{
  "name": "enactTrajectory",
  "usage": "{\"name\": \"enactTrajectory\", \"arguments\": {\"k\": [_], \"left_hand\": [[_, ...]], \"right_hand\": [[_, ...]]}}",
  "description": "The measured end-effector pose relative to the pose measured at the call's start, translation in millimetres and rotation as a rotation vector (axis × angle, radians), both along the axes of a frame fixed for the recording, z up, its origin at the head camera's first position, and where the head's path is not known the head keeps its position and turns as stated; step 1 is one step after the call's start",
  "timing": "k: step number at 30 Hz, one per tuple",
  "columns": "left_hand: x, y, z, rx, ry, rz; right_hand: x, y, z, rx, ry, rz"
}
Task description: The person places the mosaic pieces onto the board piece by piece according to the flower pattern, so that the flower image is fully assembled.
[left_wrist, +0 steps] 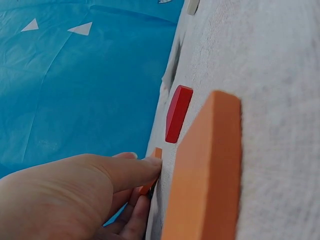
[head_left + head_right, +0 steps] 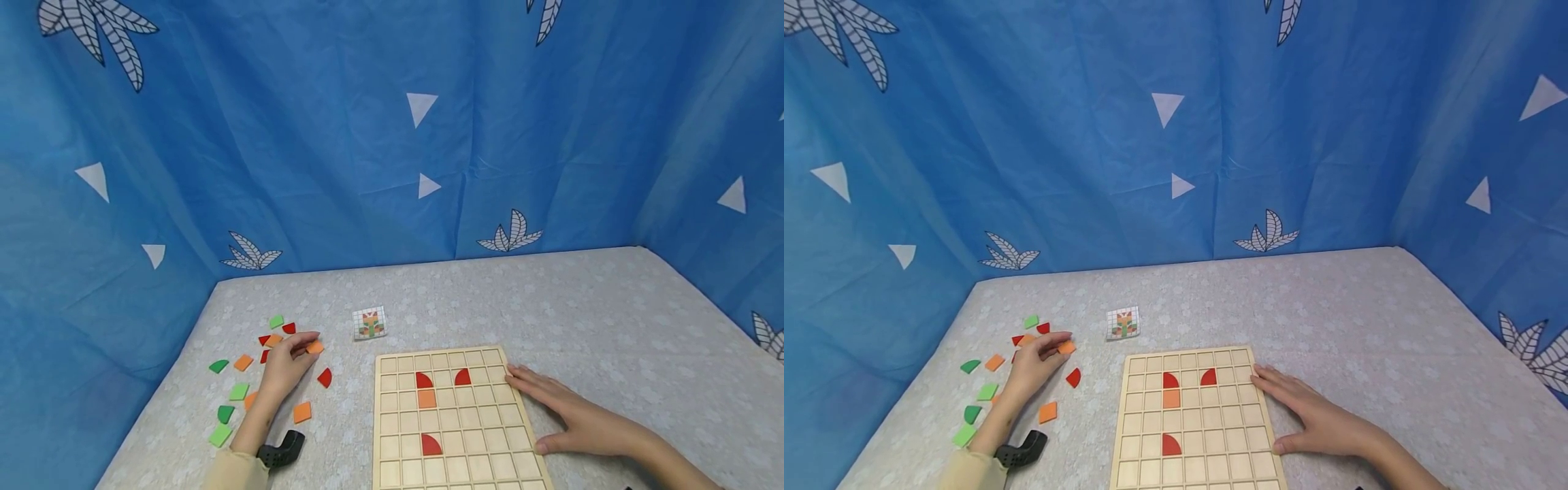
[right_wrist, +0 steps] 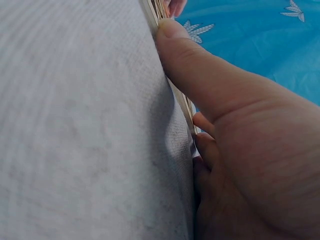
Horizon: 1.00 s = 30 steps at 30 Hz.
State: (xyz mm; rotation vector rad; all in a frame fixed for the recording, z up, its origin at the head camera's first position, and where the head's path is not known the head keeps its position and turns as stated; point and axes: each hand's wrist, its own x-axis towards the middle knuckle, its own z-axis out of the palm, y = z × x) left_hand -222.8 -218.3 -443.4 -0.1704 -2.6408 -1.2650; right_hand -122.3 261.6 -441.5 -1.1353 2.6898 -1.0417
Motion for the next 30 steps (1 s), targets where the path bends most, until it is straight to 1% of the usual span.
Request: {"name": "enactTrajectory", "arguments": {"k": [6, 11, 19, 26, 30], "left_hand": [[0.8, 0.5, 0.1, -0.015, 0.005, 0.001], [1.4, 1.2, -0.5, -0.027, 0.006, 0.018], [1.3, 1.3, 0.1, -0.029, 0.006, 0.004], [1.7, 0.6, -0.7, -0.044, 0.009, 0.010], [2.2, 0.4, -1.0, -0.055, 0.027, 0.011]], "right_hand": [[-0.5, 0.3, -0.9, -0.022, 0.008, 0.020], [-2.0, 0.7, -1.8, -0.034, 0.022, 0.042], [-1.9, 1.3, -2.0, -0.012, 0.020, 0.023], [-0.9, 0.7, -1.1, 0.000, 0.025, 0.009], [-0.5, 0.2, -0.3, -0.003, 0.021, 0.010]]}}
